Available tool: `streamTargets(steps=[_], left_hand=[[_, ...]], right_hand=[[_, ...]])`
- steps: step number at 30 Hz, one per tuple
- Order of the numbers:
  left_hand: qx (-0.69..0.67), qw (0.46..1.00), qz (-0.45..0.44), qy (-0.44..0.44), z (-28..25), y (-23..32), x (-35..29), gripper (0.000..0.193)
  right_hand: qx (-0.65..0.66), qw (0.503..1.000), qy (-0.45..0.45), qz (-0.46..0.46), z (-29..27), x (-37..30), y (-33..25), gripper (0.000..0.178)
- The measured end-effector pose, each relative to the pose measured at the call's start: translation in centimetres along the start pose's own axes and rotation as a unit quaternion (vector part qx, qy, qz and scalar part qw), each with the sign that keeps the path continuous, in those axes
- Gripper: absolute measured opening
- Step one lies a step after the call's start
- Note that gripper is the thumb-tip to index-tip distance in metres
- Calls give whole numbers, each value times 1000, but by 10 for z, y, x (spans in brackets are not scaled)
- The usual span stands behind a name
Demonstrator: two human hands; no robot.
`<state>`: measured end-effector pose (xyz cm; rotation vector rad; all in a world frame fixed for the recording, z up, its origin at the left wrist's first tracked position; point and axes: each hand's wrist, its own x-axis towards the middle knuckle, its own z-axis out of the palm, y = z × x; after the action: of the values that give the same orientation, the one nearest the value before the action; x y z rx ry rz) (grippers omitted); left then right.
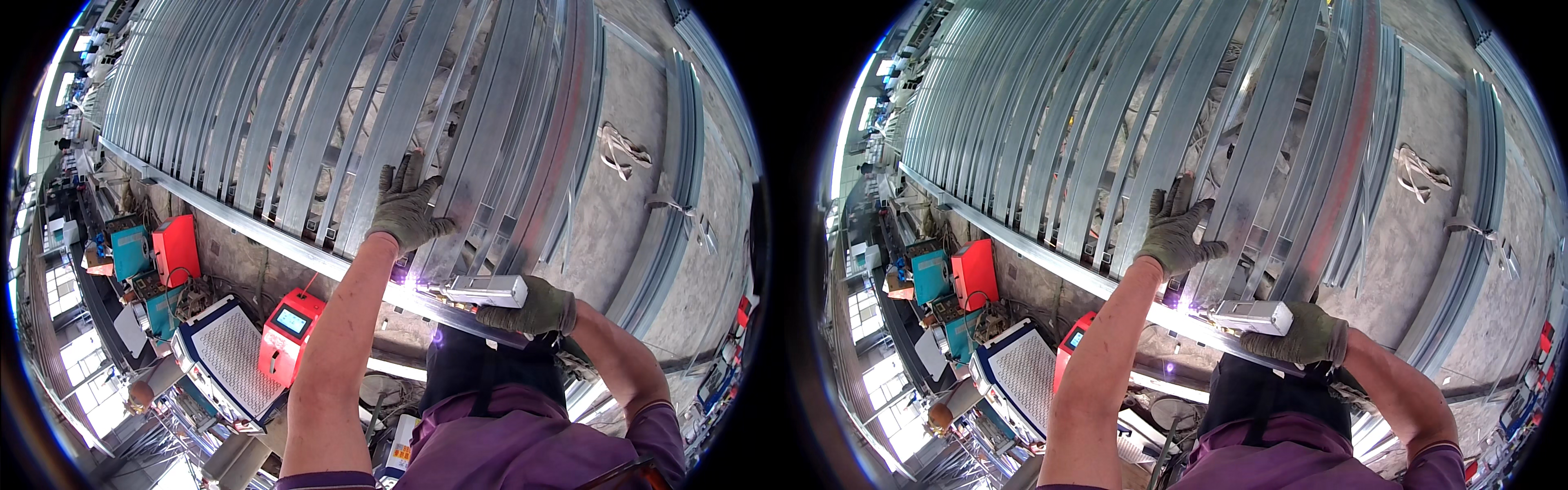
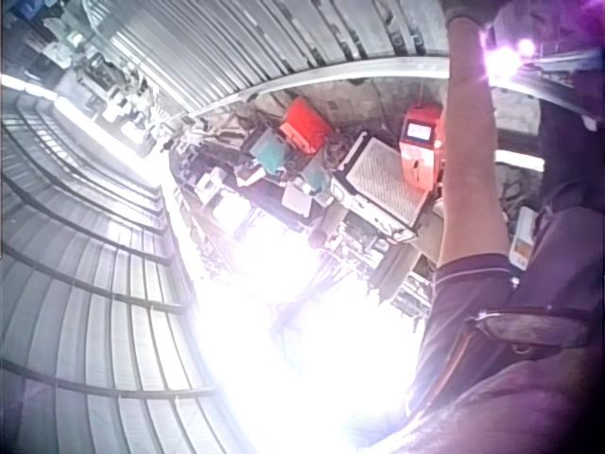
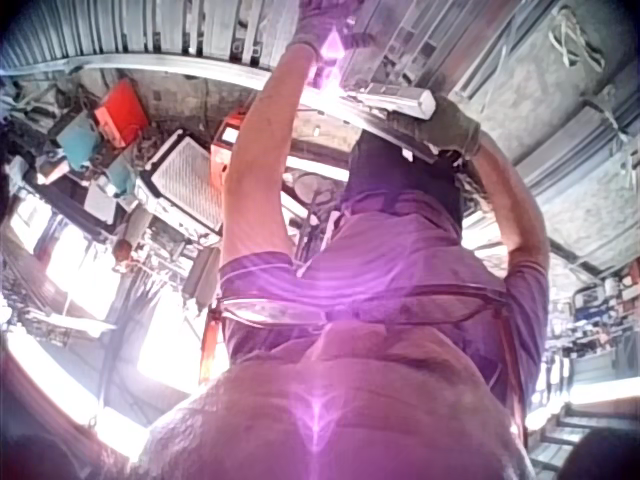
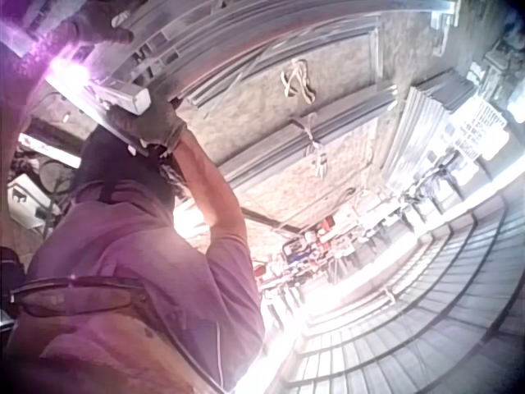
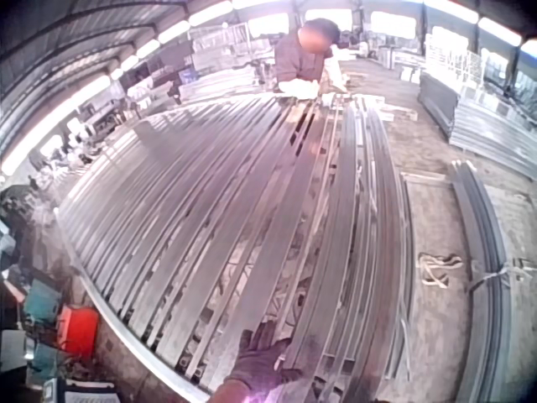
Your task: The person welds a long metal frame using a handheld welding torch. They hold the frame with one hand and guide the torch along the seam with the other, creating bright sparks. The person occasionally pauses to reposition the torch or adjust their grip.
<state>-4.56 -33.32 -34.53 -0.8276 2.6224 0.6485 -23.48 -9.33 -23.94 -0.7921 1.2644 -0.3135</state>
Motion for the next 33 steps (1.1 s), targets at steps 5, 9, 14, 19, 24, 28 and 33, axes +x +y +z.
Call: streamTargets(steps=[5, 9, 14, 19, 24, 28, 33], left_hand=[[-1, 1000, -3, -2, -2, 0, 0, 108], [-2, 1000, -3, 0, -1, 0, 1, 109], [2, 1000, -3, -1, 0, -2, 1, 110], [1, 1000, -4, -2, 0, -1, 0, 110], [1, 1000, -4, -5, -2, -2, 1, 110], [7, 1000, -4, -7, -2, -2, 1, 110], [10, 1000, -6, -10, -5, 0, 1, 110]], right_hand=[[12, 1000, 2, -25, 0, -1, 3, 66], [-1, 1000, 4, -21, 1, 0, 7, 66], [-25, 999, 8, -29, 1, 0, 6, 65], [2, 1000, -4, -11, -2, -3, -1, 65], [20, 1000, 0, -13, -1, -3, 4, 67], [8, 1000, 8, -1, 0, -4, 8, 68], [13, 1000, 15, -10, 0, -4, 13, 68]])
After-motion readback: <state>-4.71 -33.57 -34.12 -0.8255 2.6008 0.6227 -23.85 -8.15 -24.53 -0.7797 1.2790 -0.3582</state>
